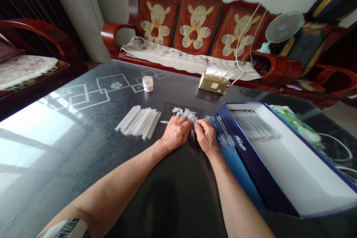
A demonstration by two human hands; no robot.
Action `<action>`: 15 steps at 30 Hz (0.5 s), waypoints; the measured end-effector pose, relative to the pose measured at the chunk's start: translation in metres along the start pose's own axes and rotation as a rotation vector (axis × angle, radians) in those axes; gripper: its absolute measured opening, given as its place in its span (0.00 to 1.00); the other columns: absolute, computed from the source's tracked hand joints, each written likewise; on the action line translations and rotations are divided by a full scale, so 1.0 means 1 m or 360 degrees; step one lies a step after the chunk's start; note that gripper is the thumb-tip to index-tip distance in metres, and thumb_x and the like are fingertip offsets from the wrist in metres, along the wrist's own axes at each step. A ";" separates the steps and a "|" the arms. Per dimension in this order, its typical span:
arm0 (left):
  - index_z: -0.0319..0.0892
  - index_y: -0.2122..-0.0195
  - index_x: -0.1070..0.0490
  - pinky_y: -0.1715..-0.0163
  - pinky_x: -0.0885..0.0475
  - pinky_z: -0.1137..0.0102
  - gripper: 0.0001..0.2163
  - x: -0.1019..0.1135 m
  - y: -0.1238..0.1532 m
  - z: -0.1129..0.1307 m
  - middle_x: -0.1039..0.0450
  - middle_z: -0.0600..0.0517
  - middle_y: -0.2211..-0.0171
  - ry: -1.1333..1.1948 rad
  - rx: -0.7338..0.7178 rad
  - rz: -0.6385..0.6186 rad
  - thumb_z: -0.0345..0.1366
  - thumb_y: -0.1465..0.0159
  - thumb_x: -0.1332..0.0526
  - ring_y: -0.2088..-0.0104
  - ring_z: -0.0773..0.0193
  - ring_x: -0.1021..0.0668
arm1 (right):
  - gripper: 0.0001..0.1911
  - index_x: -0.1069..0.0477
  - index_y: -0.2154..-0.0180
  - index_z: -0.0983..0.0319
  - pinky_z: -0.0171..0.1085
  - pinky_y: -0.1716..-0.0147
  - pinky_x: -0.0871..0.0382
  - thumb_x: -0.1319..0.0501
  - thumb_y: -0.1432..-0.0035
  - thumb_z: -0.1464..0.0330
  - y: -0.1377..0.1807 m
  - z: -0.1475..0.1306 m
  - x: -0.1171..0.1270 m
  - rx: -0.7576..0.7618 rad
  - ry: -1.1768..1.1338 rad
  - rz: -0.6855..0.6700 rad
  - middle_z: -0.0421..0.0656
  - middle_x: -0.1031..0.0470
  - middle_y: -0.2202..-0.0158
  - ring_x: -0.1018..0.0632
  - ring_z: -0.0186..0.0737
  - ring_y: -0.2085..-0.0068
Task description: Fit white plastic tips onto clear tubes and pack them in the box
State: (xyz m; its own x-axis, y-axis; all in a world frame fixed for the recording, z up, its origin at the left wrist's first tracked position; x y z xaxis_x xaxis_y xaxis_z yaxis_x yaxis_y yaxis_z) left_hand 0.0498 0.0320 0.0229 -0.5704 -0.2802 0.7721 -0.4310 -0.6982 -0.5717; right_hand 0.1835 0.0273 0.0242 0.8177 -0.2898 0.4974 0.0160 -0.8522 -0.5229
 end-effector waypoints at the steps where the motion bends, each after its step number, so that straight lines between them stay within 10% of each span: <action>1: 0.40 0.56 0.26 0.58 0.34 0.64 0.14 0.000 0.000 0.000 0.25 0.48 0.66 0.0002 -0.0006 -0.0007 0.37 0.30 0.50 0.64 0.59 0.28 | 0.10 0.31 0.72 0.61 0.37 0.64 0.33 0.46 0.39 0.67 0.000 0.000 0.000 0.0005 -0.0002 0.0003 0.43 0.28 0.70 0.26 0.40 0.66; 15: 0.40 0.56 0.26 0.57 0.34 0.64 0.14 0.000 0.000 0.000 0.25 0.48 0.66 -0.0009 0.0023 -0.0034 0.38 0.30 0.51 0.63 0.59 0.27 | 0.09 0.30 0.72 0.61 0.38 0.63 0.32 0.45 0.41 0.67 -0.001 0.001 0.000 -0.0011 -0.0006 0.0021 0.44 0.26 0.68 0.25 0.40 0.65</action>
State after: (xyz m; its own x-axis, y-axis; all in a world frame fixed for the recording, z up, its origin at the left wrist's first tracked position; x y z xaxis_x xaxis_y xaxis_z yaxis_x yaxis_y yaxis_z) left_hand 0.0497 0.0321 0.0226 -0.5568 -0.2688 0.7859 -0.4332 -0.7133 -0.5509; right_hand 0.1842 0.0284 0.0234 0.8201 -0.2996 0.4875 0.0010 -0.8512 -0.5248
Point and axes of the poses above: each hand's wrist, its own y-axis away from the middle knuckle, its own x-axis out of the back of the hand, z = x × y, the point moved 5 cm from there along -y, towards the middle knuckle
